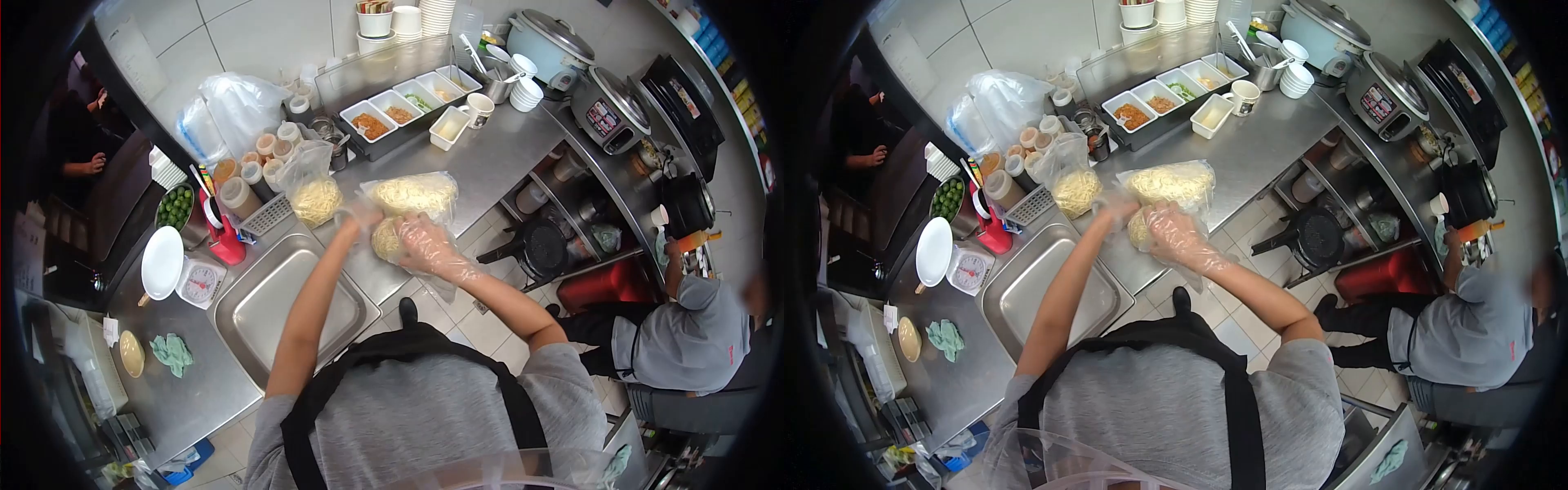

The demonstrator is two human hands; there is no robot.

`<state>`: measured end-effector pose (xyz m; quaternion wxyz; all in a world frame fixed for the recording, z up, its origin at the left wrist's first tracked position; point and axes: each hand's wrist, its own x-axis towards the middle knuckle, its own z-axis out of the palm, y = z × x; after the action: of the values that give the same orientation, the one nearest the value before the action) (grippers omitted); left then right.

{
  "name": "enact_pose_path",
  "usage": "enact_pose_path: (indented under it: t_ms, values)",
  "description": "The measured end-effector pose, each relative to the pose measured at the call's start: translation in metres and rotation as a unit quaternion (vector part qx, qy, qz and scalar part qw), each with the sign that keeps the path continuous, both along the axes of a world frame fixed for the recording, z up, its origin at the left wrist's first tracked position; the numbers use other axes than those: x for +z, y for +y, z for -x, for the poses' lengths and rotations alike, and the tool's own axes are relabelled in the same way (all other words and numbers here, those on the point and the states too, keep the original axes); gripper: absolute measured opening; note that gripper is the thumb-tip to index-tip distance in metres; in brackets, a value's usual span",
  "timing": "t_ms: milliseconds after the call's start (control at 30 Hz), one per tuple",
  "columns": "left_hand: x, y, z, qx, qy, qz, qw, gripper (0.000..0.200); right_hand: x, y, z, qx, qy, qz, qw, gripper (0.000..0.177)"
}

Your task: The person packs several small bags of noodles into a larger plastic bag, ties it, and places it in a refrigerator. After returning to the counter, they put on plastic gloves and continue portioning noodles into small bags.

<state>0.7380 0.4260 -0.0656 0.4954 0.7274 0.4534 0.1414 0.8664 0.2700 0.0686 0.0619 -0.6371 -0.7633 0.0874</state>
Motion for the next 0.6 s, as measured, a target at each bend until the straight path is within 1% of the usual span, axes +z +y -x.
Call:
enact_pose_path:
  t_ms: [67, 100, 167, 200, 233, 267, 300, 333, 367, 433, 500, 533, 567, 600]
  values:
    - [-0.006, 0.003, -0.014, -0.001, 0.114, -0.147, 0.983, 0.033, -0.003, 0.01, -0.001, 0.03, 0.03, 0.003, 0.999, 0.046]
    - [-0.022, 0.009, -0.015, 0.044, 0.099, -0.158, 0.981, 0.033, -0.004, 0.015, -0.001, 0.043, 0.045, 0.006, 0.998, 0.044]
    - [-0.052, 0.017, -0.015, 0.133, 0.065, -0.175, 0.973, 0.034, -0.002, 0.024, -0.003, 0.054, 0.022, 0.018, 0.998, 0.044]
    - [-0.053, 0.024, -0.012, 0.137, -0.002, -0.074, 0.988, 0.032, -0.001, 0.029, -0.006, 0.059, 0.009, 0.023, 0.998, 0.043]
    - [-0.054, 0.033, -0.008, 0.138, -0.069, 0.029, 0.988, 0.031, 0.001, 0.032, -0.013, 0.066, 0.07, 0.007, 0.995, 0.045]
    - [-0.052, 0.039, -0.006, 0.137, -0.135, 0.131, 0.973, 0.029, 0.002, 0.034, -0.025, 0.074, 0.131, -0.008, 0.989, 0.046]
    - [-0.045, 0.037, -0.004, 0.143, -0.198, 0.224, 0.944, 0.025, 0.001, 0.035, -0.035, 0.084, 0.192, -0.022, 0.977, 0.047]
    - [-0.038, 0.033, 0.001, 0.149, -0.258, 0.315, 0.901, 0.022, -0.009, 0.037, -0.045, 0.06, 0.264, -0.006, 0.963, 0.047]
    - [-0.033, 0.029, 0.004, 0.153, -0.315, 0.401, 0.846, 0.02, -0.022, 0.039, -0.056, 0.035, 0.333, 0.011, 0.942, 0.048]
    - [-0.05, 0.038, 0.018, 0.095, -0.438, 0.479, 0.755, 0.017, -0.031, 0.038, -0.069, -0.003, 0.468, 0.025, 0.883, 0.046]
    - [-0.046, 0.033, 0.018, 0.103, -0.502, 0.498, 0.699, 0.014, -0.035, 0.026, -0.074, -0.028, 0.594, 0.018, 0.804, 0.042]
    - [-0.041, 0.025, 0.009, 0.142, -0.508, 0.483, 0.699, 0.014, -0.05, 0.025, -0.084, -0.023, 0.586, 0.003, 0.81, 0.041]
    - [-0.026, 0.014, 0.001, 0.18, -0.513, 0.466, 0.698, 0.015, -0.056, 0.022, -0.089, -0.029, 0.575, -0.005, 0.818, 0.041]
    - [-0.002, -0.004, -0.005, 0.178, -0.507, 0.387, 0.749, 0.016, -0.061, 0.017, -0.094, -0.034, 0.564, -0.013, 0.825, 0.04]
